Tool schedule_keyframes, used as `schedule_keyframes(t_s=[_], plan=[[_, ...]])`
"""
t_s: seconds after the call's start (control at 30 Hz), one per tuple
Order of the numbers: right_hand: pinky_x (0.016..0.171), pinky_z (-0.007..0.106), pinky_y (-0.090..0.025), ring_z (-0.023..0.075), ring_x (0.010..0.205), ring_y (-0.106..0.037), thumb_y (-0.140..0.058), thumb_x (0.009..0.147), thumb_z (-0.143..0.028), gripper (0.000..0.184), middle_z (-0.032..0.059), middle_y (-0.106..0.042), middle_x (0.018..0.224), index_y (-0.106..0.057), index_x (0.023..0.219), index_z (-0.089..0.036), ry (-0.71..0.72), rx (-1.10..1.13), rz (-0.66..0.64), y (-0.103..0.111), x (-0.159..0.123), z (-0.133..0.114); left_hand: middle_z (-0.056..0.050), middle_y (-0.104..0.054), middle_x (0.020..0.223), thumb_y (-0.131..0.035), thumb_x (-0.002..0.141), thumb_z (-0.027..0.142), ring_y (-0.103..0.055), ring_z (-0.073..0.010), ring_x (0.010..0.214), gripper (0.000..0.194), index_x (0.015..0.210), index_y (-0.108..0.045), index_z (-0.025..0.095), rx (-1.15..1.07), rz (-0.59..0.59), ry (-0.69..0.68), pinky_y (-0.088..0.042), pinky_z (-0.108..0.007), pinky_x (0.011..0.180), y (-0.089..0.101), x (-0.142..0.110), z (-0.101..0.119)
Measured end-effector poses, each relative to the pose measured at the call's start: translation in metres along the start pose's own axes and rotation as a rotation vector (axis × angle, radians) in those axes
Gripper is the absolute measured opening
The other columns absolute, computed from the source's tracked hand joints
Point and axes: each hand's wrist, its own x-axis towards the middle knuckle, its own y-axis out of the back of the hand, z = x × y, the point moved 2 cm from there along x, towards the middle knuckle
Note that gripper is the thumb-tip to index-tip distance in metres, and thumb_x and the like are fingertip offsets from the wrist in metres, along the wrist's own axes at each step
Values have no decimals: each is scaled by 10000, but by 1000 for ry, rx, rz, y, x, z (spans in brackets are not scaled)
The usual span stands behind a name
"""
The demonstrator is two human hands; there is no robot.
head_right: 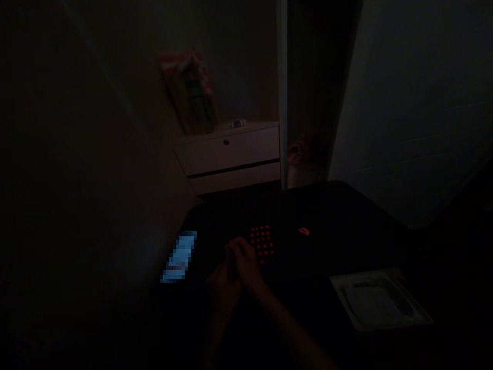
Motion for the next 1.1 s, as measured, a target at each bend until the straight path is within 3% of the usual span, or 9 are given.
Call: schedule_keyframes(t_s=[0.2, 0.8, 0.97, 1.1], plan=[[674, 252, -415, 151, 720, -540, -557, 839, -361, 208, -19, -599, 722, -651, 729, -213, -23, 14, -8, 0, 0, 0, -44, -718, 764, -520, 861, 229, -682, -146, 681, 164, 906, -666, 169, -23, -1, -8, -503, -228, 623, 1, 1, 1], [678, 251, -414, 153, 722, -542, -564, 834, -366, 201, -21, -601, 722, -649, 728, -219, -22, 26, -3, 0, 0, 2, -30, -681, 673, -559, 822, 208, -648, -138, 604, 103, 777, -645, 174, 8, 3, -11, -466, -224, 565, 2, 1, 1], [683, 247, -416, 153, 732, -546, -559, 837, -358, 204, -19, -605, 727, -653, 725, -216, -18, 3, 0, 0, 0, 1, -36, -710, 745, -559, 831, 213, -671, -148, 661, 131, 893, -665, 168, -9, 5, -6, -485, -231, 601, 0, 0, -1], [682, 245, -420, 152, 728, -549, -559, 831, -347, 196, -20, -605, 718, -652, 718, -217, -2, -8, 5, 0, -1, 0, -27, -691, 699, -566, 824, 217, -658, -146, 631, 104, 841, -658, 171, 1, -4, -9, -475, -232, 584, 0, 0, -1]])
